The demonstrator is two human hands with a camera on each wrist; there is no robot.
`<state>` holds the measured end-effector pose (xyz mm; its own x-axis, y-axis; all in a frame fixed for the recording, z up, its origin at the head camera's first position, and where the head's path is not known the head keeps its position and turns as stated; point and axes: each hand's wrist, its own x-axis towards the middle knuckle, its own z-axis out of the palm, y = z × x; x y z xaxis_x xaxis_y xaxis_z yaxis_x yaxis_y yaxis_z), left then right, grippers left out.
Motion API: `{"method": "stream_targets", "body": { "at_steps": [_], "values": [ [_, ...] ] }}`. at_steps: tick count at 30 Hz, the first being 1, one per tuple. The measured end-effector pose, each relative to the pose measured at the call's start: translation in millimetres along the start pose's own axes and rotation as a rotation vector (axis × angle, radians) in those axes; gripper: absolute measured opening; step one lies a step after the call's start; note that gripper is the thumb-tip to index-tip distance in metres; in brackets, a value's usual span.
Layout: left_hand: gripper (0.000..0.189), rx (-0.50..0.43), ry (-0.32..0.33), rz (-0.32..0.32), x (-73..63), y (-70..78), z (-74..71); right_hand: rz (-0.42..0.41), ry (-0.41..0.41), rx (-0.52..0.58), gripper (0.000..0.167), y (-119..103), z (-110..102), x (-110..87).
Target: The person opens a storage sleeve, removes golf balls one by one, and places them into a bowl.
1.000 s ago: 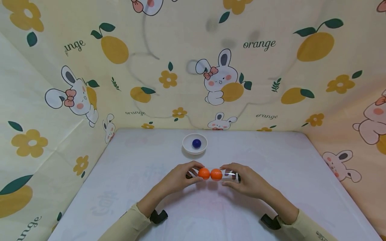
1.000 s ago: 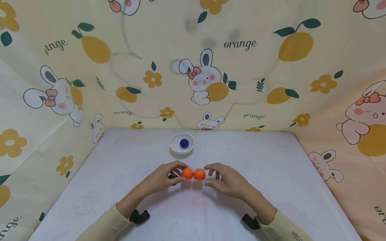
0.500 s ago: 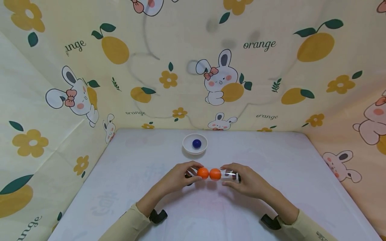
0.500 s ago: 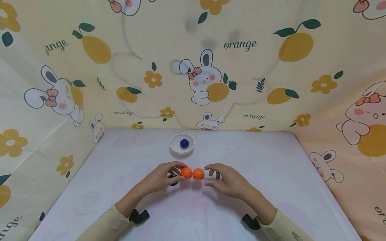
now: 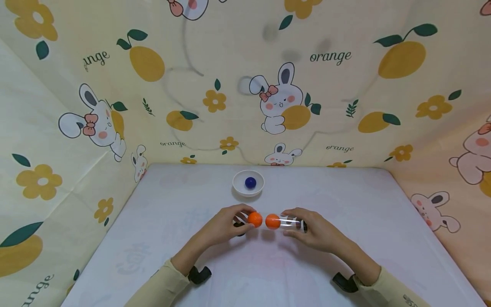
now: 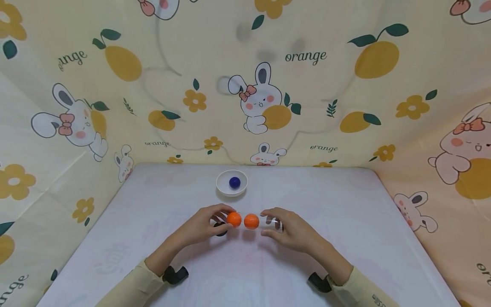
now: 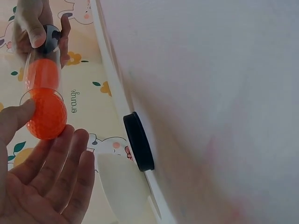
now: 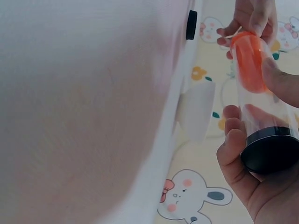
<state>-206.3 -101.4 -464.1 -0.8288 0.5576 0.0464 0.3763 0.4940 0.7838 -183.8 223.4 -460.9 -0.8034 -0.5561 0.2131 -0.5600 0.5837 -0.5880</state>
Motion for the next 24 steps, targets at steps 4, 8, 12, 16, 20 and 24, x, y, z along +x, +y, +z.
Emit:
{"method": "stream_targets", "body": {
  "at_steps": [4,8,12,16,20,24],
  "values": [
    [0.039,0.018,0.014,0.016,-0.4,-0.8,-3.5,0.002,-0.005,0.02,0.054,0.2,0.0,0.0],
    [0.039,0.046,0.036,0.013,0.4,-3.7,-6.1,0.007,-0.009,0.031,0.054,0.8,0.5,0.2],
    [0.039,0.058,0.055,-0.007,1.8,-6.5,-8.1,0.005,-0.011,0.037,0.054,1.3,1.4,-0.1],
    [0.039,0.073,0.077,0.002,4.7,-9.4,-11.4,-0.015,0.0,0.037,0.053,1.5,2.0,-1.5],
    [0.041,0.084,0.103,-0.002,8.4,-11.9,-15.4,-0.034,0.014,0.03,0.052,1.1,2.0,-3.1],
    [0.042,0.099,0.138,0.007,12.0,-15.8,-18.3,-0.023,0.01,0.031,0.053,0.7,2.9,-4.1]
  ]
}}
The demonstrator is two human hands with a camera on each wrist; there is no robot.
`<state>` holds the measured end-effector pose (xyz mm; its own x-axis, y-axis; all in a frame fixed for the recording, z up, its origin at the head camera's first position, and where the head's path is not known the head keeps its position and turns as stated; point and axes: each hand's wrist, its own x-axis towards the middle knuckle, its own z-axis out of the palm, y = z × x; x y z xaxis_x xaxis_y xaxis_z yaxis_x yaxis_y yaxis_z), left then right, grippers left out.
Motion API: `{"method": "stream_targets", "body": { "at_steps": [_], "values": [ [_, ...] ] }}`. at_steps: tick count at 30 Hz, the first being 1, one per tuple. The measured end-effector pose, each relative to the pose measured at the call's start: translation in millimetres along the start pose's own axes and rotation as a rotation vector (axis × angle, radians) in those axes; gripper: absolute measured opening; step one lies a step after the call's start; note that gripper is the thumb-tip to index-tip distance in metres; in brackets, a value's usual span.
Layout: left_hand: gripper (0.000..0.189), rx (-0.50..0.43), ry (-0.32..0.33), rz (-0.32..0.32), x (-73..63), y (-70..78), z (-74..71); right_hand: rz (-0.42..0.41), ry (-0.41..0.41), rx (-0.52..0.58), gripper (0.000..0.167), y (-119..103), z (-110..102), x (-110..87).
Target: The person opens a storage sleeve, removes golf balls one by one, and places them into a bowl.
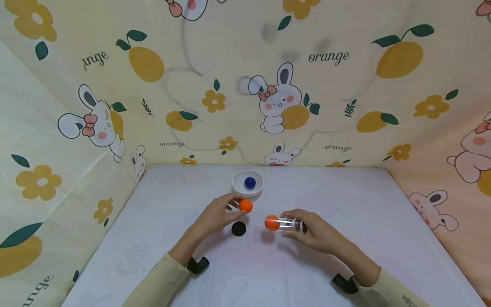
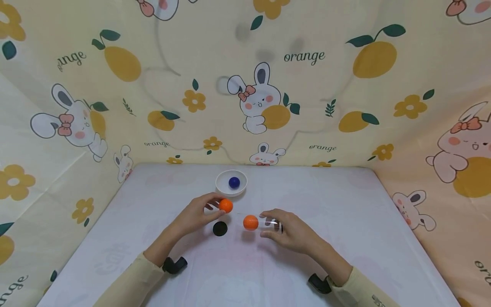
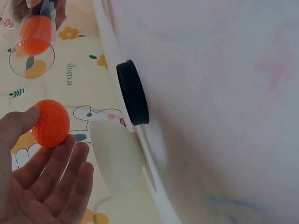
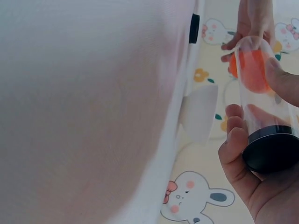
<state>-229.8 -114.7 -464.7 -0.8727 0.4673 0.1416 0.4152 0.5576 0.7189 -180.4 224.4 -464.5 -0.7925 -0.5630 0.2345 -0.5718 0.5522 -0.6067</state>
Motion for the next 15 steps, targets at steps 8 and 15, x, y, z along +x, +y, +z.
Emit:
{"method": "stream_targets", "body": {
  "at_steps": [8,15],
  "values": [
    [0.041,0.0,0.072,-0.018,10.0,-5.2,-0.8,0.013,-0.009,0.008,0.055,-1.5,0.1,0.8],
    [0.042,0.031,0.122,-0.016,17.9,-6.1,-4.1,0.024,-0.006,0.01,0.054,-2.4,-1.0,1.1]
  ]
}}
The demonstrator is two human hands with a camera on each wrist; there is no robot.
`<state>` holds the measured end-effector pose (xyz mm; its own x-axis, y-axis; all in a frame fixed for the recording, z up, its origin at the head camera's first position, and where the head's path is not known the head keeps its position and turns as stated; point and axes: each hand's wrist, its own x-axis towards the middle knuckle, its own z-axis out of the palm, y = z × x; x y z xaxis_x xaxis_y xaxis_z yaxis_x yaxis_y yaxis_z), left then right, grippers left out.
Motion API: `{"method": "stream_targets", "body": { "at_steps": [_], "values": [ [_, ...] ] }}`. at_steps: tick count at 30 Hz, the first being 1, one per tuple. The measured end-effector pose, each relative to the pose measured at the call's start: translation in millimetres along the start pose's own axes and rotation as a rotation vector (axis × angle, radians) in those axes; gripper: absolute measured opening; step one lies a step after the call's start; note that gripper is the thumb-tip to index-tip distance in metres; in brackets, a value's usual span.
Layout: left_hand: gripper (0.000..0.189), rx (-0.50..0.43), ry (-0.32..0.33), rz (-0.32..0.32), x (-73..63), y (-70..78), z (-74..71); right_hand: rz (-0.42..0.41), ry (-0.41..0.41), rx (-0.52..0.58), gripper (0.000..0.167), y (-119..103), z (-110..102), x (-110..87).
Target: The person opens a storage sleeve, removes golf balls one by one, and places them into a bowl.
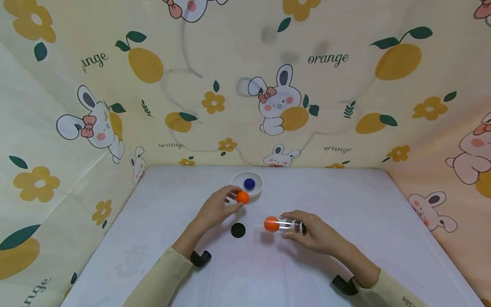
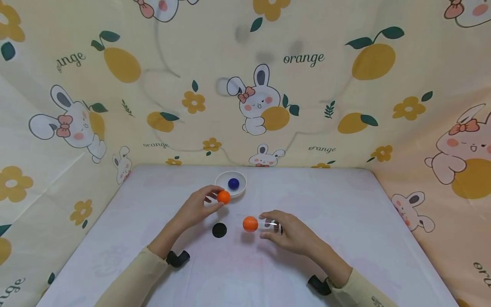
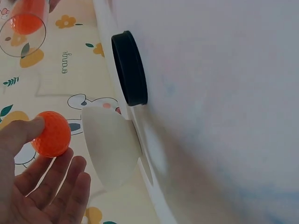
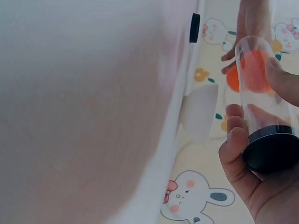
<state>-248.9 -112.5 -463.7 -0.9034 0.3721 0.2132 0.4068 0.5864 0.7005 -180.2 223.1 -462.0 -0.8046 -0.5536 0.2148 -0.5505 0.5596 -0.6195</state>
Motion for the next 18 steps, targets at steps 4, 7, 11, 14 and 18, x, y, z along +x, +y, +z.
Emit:
{"method": "stream_targets", "body": {
  "at_steps": [4,7,11,14,18],
  "values": [
    [0.042,0.003,0.014,0.003,5.5,-1.5,-1.0,0.007,-0.003,-0.009,0.054,0.2,-0.3,0.7],
    [0.043,0.011,0.016,-0.012,10.5,-1.8,-1.6,0.01,-0.003,-0.007,0.054,0.1,-0.8,0.9],
    [0.044,0.03,0.019,-0.038,17.4,-1.3,-1.7,0.004,-0.005,0.001,0.055,0.1,-1.4,0.8],
    [0.046,0.035,0.022,-0.06,21.7,-0.7,-1.3,0.002,-0.005,0.0,0.055,0.2,-1.7,0.7],
    [0.047,0.04,0.025,-0.082,26.4,-1.6,-0.3,0.002,-0.003,-0.008,0.055,-0.1,-1.8,0.5]
  ]
}}
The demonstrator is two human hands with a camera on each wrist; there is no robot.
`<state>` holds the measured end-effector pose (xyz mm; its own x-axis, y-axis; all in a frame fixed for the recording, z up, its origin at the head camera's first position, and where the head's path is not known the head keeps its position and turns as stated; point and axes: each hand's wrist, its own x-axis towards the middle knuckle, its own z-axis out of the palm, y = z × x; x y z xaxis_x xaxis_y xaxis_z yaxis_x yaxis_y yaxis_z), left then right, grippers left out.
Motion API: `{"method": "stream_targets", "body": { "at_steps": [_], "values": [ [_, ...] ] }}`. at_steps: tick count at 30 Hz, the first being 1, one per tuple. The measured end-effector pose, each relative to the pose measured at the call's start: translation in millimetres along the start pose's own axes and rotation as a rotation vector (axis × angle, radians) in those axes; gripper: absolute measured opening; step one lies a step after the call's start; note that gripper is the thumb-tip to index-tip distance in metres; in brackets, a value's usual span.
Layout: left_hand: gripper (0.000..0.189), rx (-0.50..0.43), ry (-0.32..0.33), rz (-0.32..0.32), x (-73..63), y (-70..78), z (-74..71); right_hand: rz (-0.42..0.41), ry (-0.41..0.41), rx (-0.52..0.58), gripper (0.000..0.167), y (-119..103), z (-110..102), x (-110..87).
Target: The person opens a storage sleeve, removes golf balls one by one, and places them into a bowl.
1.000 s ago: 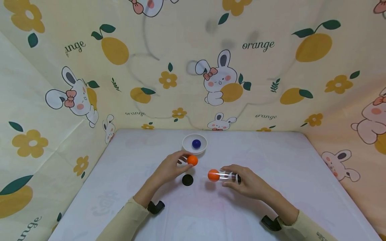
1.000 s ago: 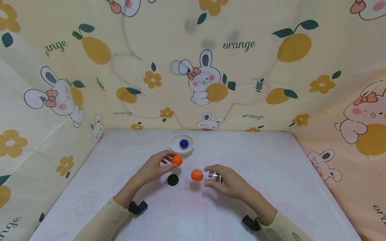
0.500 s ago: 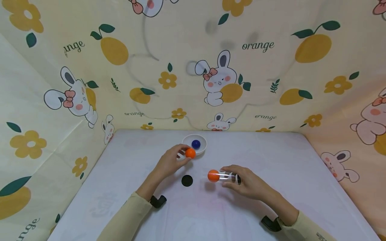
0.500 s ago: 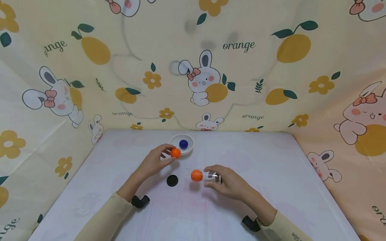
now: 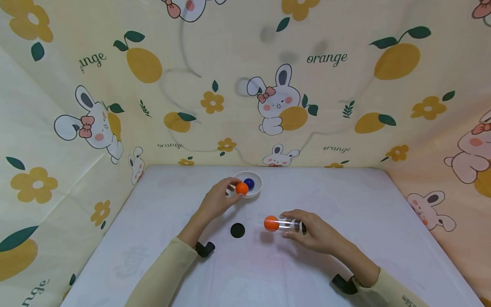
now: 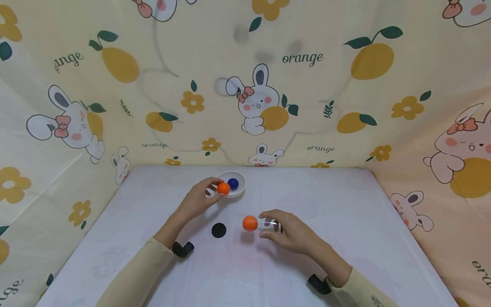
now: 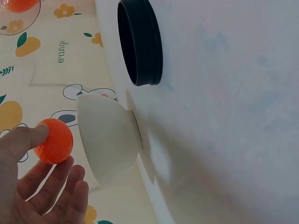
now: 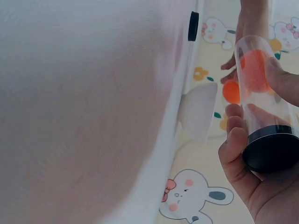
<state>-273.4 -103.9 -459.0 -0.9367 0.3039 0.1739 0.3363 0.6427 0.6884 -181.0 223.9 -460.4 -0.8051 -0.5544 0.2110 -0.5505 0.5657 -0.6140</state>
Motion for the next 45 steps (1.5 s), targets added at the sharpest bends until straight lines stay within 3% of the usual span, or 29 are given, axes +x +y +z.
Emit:
{"method": "stream_targets", "body": {
  "at_steps": [15,20,34,45],
  "values": [
    [0.045,0.025,0.023,0.002,5.9,-4.4,4.8,0.022,-0.017,0.01,0.056,-1.2,0.6,-0.3],
    [0.041,0.037,0.035,0.0,1.7,-4.2,3.4,0.008,-0.013,0.01,0.054,-1.2,1.2,-0.2],
    [0.039,0.021,-0.015,0.033,-18.4,-1.3,2.9,0.006,-0.019,0.009,0.056,-0.1,2.9,1.5],
    [0.037,-0.031,-0.09,0.019,-29.4,1.4,4.2,0.016,-0.025,0.009,0.057,-0.2,4.5,1.8]
  ]
}}
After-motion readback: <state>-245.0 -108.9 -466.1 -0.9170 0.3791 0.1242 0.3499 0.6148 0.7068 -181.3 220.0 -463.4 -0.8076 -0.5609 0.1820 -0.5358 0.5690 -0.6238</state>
